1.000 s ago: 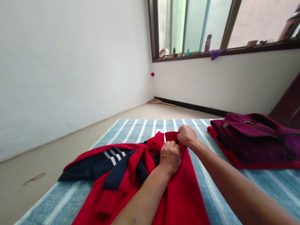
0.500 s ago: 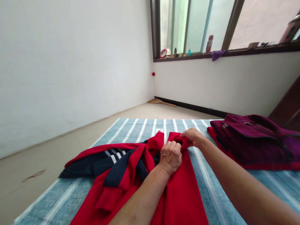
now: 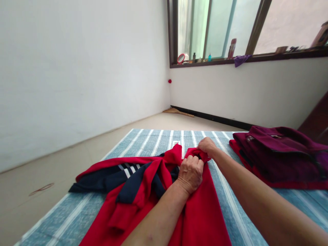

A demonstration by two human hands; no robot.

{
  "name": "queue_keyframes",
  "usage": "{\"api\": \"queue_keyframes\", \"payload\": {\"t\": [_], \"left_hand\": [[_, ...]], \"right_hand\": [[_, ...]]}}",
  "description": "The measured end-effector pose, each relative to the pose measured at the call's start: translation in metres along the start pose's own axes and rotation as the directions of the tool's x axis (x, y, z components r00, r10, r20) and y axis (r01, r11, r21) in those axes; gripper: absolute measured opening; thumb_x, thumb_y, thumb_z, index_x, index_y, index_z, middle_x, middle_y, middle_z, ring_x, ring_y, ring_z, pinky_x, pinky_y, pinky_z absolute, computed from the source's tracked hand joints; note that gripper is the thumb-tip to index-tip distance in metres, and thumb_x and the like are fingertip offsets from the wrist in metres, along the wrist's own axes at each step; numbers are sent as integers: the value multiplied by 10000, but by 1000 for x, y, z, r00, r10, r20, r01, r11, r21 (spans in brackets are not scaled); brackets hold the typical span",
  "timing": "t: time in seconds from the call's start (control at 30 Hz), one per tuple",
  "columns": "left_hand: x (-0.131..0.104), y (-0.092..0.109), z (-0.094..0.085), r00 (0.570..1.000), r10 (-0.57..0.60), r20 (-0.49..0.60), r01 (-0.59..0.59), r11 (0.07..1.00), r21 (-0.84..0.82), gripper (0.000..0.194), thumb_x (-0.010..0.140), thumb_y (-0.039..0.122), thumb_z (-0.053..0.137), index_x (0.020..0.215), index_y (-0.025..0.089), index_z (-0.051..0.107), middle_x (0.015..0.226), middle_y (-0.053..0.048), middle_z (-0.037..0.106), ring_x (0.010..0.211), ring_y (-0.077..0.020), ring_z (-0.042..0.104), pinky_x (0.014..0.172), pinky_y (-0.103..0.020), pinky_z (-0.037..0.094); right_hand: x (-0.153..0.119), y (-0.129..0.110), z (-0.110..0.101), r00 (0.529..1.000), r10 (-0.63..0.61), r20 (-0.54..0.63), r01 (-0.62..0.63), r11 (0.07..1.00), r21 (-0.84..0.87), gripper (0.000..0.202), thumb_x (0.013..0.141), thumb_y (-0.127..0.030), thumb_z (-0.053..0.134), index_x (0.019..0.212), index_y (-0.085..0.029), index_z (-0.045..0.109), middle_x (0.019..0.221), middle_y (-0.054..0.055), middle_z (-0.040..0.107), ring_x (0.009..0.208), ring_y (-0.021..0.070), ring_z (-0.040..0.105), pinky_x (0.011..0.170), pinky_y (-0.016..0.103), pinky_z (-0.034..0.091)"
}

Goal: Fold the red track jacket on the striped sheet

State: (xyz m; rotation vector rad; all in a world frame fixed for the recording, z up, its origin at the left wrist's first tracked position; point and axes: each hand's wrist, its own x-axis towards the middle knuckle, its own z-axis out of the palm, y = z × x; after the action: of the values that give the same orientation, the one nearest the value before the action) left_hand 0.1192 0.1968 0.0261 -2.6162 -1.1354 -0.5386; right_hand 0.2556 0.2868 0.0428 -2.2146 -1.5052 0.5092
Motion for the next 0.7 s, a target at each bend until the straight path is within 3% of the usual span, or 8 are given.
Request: {"api": "queue_keyframes", "payload": {"t": [0.27, 0.47, 0.57, 0.7], "left_hand": [[1, 1, 4, 1000, 23, 0, -23, 1000, 5, 175, 833, 114, 436, 817, 178, 598, 808, -67, 604, 790, -240, 544, 637, -359, 429], [1, 1, 5, 999, 33, 9, -33, 999, 2, 149, 820, 114, 455, 801, 174, 590, 793, -65, 591, 787, -233, 540, 635, -348, 428], [0, 1, 6, 999, 46, 9, -46, 999, 4, 133, 818, 118, 464, 811, 170, 586, 790, -68, 588, 782, -232, 537, 632, -346, 430], [0, 0, 9, 999, 47, -18, -47, 999, 7, 159, 840, 114, 435, 809, 172, 580, 775, -64, 590, 762, -226, 539, 627, -343, 437]], "right_hand": [[-5, -22, -5, 990, 32, 134, -48, 992, 116, 118, 617, -100, 692, 591, -129, 581, 461, -35, 493, 411, 91, 473, 386, 190, 336], [-10, -24, -3, 983, 45, 181, -60, 995, 81, 102, 732, -116, 672, 679, -105, 585, 507, -42, 527, 431, 79, 495, 414, 189, 404], [-10, -26, -1, 985, -10, 169, 10, 1000, 1, 149, 839, -247, 625, 787, -109, 609, 669, -18, 602, 546, 86, 560, 500, 204, 463], [-17, -29, -7, 991, -125, 56, 133, 979, -156, 142, 823, -184, 578, 904, -98, 658, 898, 102, 668, 834, 195, 622, 659, 252, 458]]}}
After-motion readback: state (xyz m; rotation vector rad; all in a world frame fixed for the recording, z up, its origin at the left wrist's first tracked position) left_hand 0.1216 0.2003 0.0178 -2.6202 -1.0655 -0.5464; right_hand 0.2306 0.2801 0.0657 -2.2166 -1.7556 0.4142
